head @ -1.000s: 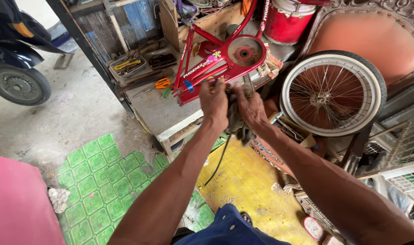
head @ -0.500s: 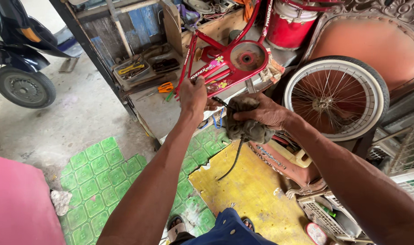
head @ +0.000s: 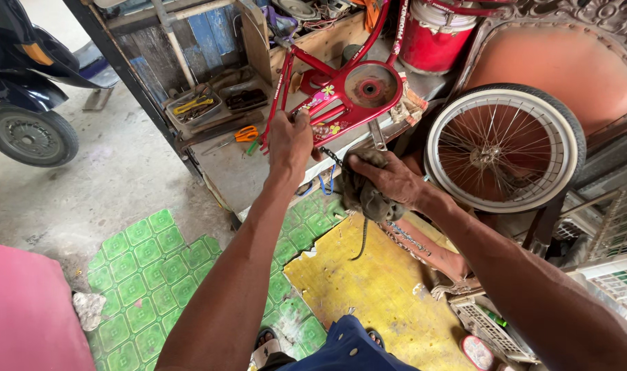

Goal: The person retrieves a bicycle chain from a container, wipes it with a cloth, and places it onto the bicycle frame. The person then handles a small metal clip and places it on the frame.

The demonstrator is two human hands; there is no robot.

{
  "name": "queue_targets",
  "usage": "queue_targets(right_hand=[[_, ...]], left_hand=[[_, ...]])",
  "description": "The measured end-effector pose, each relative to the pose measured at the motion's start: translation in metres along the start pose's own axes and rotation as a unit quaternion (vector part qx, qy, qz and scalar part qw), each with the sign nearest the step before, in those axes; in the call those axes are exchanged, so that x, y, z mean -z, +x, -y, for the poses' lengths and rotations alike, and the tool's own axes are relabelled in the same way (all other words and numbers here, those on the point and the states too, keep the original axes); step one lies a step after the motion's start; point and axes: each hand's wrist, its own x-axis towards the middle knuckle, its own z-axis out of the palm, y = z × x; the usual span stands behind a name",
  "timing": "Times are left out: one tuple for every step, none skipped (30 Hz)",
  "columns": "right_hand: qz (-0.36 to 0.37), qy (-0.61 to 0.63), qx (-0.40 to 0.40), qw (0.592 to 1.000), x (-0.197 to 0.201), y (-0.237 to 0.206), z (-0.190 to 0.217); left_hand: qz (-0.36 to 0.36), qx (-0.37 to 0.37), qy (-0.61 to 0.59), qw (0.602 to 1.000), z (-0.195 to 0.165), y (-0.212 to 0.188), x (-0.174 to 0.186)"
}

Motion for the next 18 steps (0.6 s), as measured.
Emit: queue_targets(right_hand=[[-0.006,0.025,-0.009,1.0,0.0,-0.001,-0.004],[-0.012,0.05,-0.017,0.999,0.001,-0.002,-0.008],[-0.018,0.074,-0.025,0.997,0.003,-0.002,-0.012],[-0.013,0.072,-0.021,0.997,0.004,-0.004,-0.017],[-0.008,0.07,-0.017,0.997,0.006,-0.005,-0.021],[-0.003,0.068,-0.013,0.998,0.007,-0.005,-0.026],[-0.004,0.081,-0.026,0.996,0.007,-0.004,-0.03],[-0.006,0.093,-0.038,0.995,0.006,-0.003,-0.034],[-0.007,0.106,-0.05,0.993,0.006,-0.001,-0.037],[-0.006,0.121,-0.047,0.992,0.004,0.0,-0.04],[-0.006,0.136,-0.043,0.99,0.001,0.003,-0.042],[-0.006,0.15,-0.038,0.988,0.0,0.005,-0.042],[-0.014,0.162,-0.028,0.986,0.0,0.006,-0.042],[-0.022,0.174,-0.019,0.984,0.001,0.008,-0.04],[-0.03,0.186,-0.01,0.982,0.001,0.01,-0.037],[-0.029,0.242,0.015,0.97,0.001,0.012,-0.033],[-0.029,0.297,0.04,0.953,0.002,0.015,-0.028],[-0.029,0.351,0.066,0.934,0.002,0.018,-0.022]], left_hand=[[0.01,0.001,-0.057,0.998,-0.005,0.003,0.0],[0.021,0.0,-0.115,0.993,-0.01,0.005,0.001],[0.058,0.032,-0.171,0.983,-0.014,0.007,0.004],[0.094,0.063,-0.225,0.968,-0.017,0.008,0.007],[0.13,0.095,-0.279,0.947,-0.019,0.009,0.008],[0.137,0.096,-0.297,0.94,-0.021,0.01,0.009],[0.145,0.096,-0.316,0.933,-0.022,0.01,0.008],[0.152,0.096,-0.334,0.925,-0.023,0.009,0.006],[0.168,0.1,-0.345,0.918,-0.025,0.009,0.004],[0.183,0.105,-0.355,0.911,-0.026,0.009,0.001],[0.197,0.11,-0.365,0.903,-0.027,0.008,-0.002],[0.208,0.121,-0.368,0.898,-0.027,0.006,-0.005],[0.219,0.131,-0.37,0.893,-0.027,0.004,-0.008],[0.229,0.142,-0.373,0.888,-0.026,0.001,-0.011],[0.215,0.143,-0.349,0.901,-0.024,-0.003,-0.015],[0.2,0.144,-0.324,0.914,-0.02,-0.009,-0.019],[0.185,0.145,-0.299,0.925,-0.018,-0.013,-0.022],[0.2,0.143,-0.309,0.919,-0.015,-0.016,-0.024]])
